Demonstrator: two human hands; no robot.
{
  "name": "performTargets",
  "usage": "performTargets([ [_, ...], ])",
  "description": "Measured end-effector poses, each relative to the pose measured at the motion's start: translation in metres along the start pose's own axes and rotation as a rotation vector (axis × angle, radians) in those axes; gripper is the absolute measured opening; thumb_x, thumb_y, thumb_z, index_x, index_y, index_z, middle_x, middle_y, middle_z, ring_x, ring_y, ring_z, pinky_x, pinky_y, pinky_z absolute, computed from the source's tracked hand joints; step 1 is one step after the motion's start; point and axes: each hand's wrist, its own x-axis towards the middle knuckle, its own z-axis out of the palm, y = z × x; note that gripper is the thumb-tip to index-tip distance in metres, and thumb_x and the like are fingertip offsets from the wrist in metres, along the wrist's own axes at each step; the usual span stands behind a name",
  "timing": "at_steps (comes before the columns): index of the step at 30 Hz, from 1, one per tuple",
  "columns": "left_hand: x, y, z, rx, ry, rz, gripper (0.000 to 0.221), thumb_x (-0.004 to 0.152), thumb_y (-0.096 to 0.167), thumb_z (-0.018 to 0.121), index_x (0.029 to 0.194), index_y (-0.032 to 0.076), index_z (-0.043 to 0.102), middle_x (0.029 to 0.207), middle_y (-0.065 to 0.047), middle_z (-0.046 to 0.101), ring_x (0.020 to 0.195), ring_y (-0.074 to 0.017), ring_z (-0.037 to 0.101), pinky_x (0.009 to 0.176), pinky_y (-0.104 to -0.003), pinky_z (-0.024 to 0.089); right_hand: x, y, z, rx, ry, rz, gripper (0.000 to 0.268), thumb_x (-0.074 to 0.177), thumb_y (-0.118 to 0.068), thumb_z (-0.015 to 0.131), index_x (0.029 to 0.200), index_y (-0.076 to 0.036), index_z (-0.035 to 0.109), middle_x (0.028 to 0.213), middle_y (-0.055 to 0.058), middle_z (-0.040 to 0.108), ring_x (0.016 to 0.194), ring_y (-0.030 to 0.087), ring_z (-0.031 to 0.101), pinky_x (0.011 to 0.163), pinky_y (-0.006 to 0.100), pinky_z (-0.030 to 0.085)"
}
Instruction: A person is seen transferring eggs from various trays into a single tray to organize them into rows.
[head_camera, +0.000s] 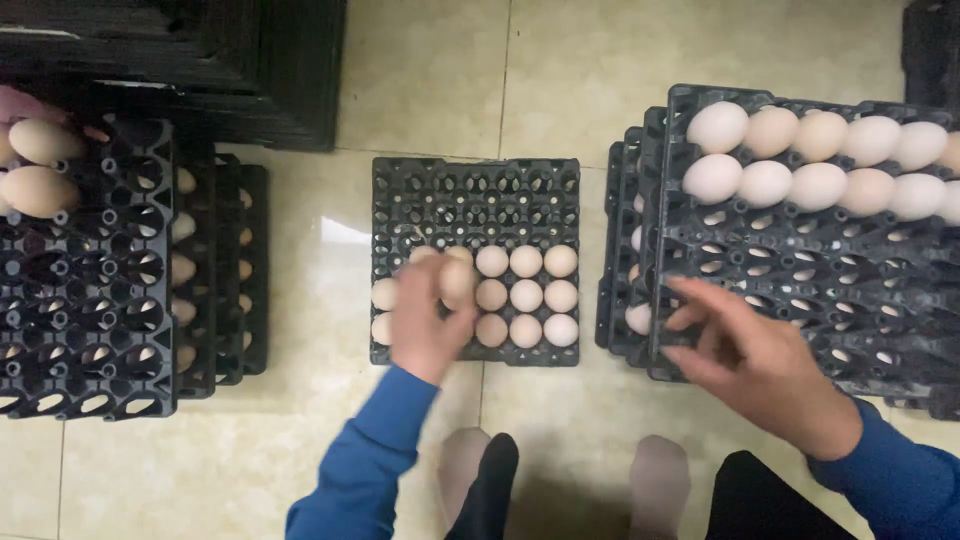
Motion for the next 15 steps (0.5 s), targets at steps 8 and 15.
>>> performTargets([
  [8,0.039,-0.126,-0.021,0.328,0.225,-0.160,0.062,0.079,0.034,0.067,0.139,0.019,0.057,0.127,-0.013,0.061,0.118,-0.0373,0.058,0.099,-0.050,0.046,0.010,0.030,-0.040,0.074,0.270,0.025,0.061,0.086,-0.010,0.077,0.143,-0.010,0.056,0.104,0.003,0.076,0.064,0.007,0.060,0.069,0.025,0.053],
  [15,0.049,-0.126,-0.014,0.471,0.162,-0.263,0.062,0.079,0.029,0.069,0.139,0.015,0.058,0.133,-0.017,0.051,0.110,-0.0430,0.061,0.084,-0.061,0.052,0.020,0.109,-0.105,0.043,0.635,0.181,0.040,0.096,-0.009,0.075,0.133,-0.007,0.061,0.107,0.005,0.071,0.069,0.011,0.053,0.070,0.025,0.046],
])
